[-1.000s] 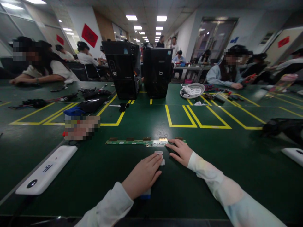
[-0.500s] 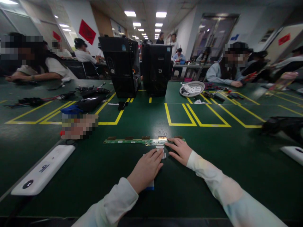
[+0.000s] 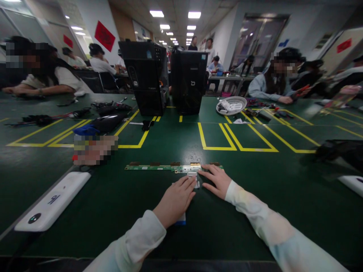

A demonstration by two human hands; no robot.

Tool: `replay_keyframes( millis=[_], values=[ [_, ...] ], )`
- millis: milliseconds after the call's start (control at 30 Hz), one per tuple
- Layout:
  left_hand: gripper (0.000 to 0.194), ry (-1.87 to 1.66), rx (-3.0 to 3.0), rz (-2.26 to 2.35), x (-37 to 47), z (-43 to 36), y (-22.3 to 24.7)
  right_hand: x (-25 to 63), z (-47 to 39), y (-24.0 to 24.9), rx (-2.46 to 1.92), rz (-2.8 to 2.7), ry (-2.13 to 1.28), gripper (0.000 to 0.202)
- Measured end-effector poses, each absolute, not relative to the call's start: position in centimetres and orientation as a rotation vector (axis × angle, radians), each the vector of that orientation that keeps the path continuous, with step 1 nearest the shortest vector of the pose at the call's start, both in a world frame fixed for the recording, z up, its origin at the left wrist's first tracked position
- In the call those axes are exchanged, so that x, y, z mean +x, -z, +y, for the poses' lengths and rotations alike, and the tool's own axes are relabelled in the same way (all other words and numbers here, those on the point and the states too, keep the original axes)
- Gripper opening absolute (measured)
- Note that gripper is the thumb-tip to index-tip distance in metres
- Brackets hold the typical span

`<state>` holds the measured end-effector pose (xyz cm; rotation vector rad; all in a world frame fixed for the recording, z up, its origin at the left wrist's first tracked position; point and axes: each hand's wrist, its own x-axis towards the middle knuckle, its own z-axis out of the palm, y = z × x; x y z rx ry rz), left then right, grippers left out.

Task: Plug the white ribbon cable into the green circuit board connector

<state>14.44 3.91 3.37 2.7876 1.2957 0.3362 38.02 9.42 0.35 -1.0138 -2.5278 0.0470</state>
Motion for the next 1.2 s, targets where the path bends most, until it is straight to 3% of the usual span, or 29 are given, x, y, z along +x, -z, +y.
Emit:
replay_keyframes(
  millis=[1200],
  values=[
    [0.042, -0.406, 2.807, 1.325, 15.5, 4.0, -3.5, 38.5, 9.5, -0.3, -0.989, -2.555, -0.064, 0.052]
  ],
)
